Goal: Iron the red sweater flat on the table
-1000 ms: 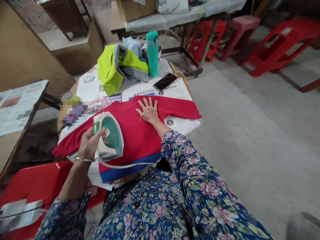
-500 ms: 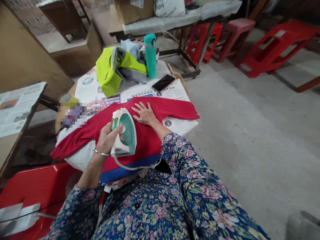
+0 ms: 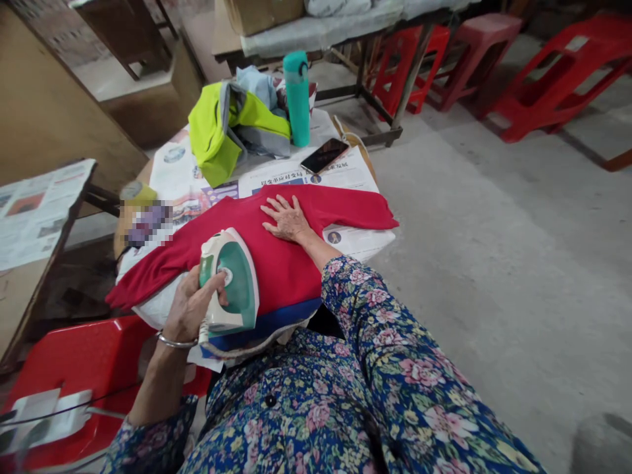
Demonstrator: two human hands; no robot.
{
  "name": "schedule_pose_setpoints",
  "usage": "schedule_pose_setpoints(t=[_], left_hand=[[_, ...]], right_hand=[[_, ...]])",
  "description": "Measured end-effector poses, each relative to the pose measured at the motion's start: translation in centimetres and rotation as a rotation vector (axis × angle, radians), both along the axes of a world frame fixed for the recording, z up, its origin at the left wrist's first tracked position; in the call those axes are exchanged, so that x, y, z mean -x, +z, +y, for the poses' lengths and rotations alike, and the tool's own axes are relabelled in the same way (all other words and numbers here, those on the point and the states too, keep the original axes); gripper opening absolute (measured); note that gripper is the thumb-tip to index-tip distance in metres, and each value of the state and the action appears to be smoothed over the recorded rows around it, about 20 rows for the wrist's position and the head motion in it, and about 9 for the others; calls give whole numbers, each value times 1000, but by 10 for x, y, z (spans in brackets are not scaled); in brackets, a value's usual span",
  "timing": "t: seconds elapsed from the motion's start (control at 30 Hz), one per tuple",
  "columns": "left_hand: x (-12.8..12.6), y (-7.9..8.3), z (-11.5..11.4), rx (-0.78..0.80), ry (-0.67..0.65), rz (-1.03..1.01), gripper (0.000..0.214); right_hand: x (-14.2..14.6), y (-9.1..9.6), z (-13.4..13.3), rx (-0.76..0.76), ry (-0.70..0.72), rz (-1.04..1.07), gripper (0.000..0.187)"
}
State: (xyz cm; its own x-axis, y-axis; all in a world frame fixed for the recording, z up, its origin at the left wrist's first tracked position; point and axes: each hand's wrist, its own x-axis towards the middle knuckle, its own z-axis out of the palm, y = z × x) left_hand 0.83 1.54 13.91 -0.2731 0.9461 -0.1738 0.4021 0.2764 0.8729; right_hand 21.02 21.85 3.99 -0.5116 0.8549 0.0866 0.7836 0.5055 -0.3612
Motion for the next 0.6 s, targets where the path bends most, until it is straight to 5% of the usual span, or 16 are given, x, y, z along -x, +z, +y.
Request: schedule_pose_setpoints(t=[0.23,0.6], left_hand=[[-18,-6,7,-38,-80,-60,30],[6,-2,29,-50,103,-75,37]], right_hand=[[-1,-2,1,-9,-3,-11,65],[-1,-5,2,-7,-5,6,65]])
